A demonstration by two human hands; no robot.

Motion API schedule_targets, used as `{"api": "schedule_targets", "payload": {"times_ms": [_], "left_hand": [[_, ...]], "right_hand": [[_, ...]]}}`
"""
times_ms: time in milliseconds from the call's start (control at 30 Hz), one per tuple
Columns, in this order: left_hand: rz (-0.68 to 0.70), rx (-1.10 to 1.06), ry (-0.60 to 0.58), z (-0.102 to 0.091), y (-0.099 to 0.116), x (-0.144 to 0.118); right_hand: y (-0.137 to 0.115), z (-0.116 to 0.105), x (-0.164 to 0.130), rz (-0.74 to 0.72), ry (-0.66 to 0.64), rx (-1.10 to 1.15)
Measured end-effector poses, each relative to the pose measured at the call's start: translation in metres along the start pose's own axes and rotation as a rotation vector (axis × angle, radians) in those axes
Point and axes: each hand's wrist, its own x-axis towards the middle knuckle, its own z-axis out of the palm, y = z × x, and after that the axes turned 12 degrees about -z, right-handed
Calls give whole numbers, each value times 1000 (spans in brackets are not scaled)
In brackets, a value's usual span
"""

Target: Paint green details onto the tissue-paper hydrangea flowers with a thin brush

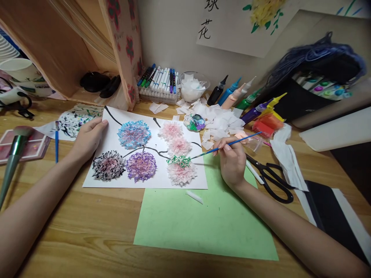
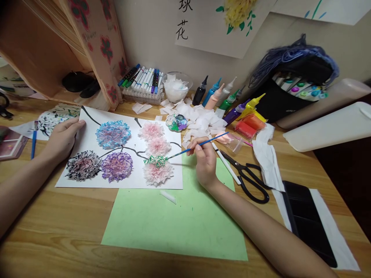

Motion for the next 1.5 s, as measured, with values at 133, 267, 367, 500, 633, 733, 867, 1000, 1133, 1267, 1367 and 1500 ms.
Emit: {"api": "schedule_targets", "payload": {"times_ms": [133,267,367,500,633,733,867,1000,1133,1267,1367,1500], "left_hand": [[-3,-4,-4,0,0,0],[-18,-4,-5,2,2,-2],[-16,12,10,3,5,-4],[-17,15,31,3,6,-5],[-35,10,13,1,4,-2],[-51,25,-3,0,6,-2],[-107,22,-10,-1,13,-5],[-135,36,7,-1,17,-7],[-131,58,-7,-2,17,-6],[-111,81,16,-2,16,-5],[-106,88,40,-2,15,-5],[-99,90,34,-2,14,-5]], "right_hand": [[-3,1,1,-13,36,-49],[-4,1,1,-49,16,-19],[-2,1,-1,-53,-23,-28],[0,0,-1,-68,50,-105],[4,-3,7,-120,138,-137],[7,-7,16,-135,149,-207],[10,-12,24,-72,103,-325],[13,-13,23,-29,53,-347],[17,-13,20,42,4,-317],[17,-13,20,83,-28,-318],[16,-13,21,97,-47,-343],[17,-13,21,114,-61,-335]]}}
